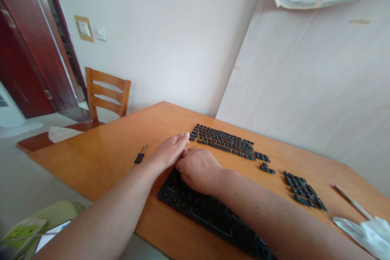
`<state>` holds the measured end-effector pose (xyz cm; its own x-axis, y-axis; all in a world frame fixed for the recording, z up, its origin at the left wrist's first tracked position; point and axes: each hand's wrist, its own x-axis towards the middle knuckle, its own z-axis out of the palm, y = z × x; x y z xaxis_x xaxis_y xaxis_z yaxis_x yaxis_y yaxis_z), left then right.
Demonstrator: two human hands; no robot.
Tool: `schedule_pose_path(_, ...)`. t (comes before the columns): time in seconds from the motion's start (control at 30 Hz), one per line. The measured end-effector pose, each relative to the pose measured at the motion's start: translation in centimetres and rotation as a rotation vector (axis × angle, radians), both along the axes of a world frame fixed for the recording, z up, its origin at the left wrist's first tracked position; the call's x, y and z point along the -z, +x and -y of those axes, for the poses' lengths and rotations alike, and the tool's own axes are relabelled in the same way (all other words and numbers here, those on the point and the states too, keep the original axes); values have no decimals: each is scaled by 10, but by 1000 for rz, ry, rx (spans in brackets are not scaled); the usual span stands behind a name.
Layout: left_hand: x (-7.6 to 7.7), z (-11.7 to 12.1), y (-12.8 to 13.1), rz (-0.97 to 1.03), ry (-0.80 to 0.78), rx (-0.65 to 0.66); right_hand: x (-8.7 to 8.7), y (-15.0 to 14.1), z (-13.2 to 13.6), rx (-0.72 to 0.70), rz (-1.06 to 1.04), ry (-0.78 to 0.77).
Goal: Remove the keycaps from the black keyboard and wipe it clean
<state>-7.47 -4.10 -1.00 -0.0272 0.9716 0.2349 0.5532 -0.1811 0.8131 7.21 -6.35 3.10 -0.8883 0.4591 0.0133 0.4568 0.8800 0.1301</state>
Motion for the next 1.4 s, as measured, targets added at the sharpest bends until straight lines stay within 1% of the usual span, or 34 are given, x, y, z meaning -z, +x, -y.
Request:
schedule_pose_path(0.17,-6,7,2,-152,21,28,-7,10,5,2,76,23)
schedule_pose_path(0.23,-7,9,3,-178,13,38,-8,15,8,7,102,35)
schedule_pose_path(0.57,-6,9,5,-206,31,58,-14,52,23,54,181,22)
schedule_pose_path(0.83,-5,8,3,-187,26,73,-20,84,38,140,217,-1)
schedule_pose_path(1.0,-8,9,2,-186,23,73,-19,103,39,185,187,0)
schedule_pose_path(1.07,-7,8,2,-164,21,71,-19,102,38,205,117,-23)
schedule_pose_path(1.13,-5,6,2,-113,12,71,-19,95,36,210,11,-72)
schedule_pose_path(1.27,0,2,1,-21,-16,70,-18,67,31,163,-155,-157)
schedule_pose_path(1.4,2,0,1,7,-24,71,-11,34,22,86,-220,-136)
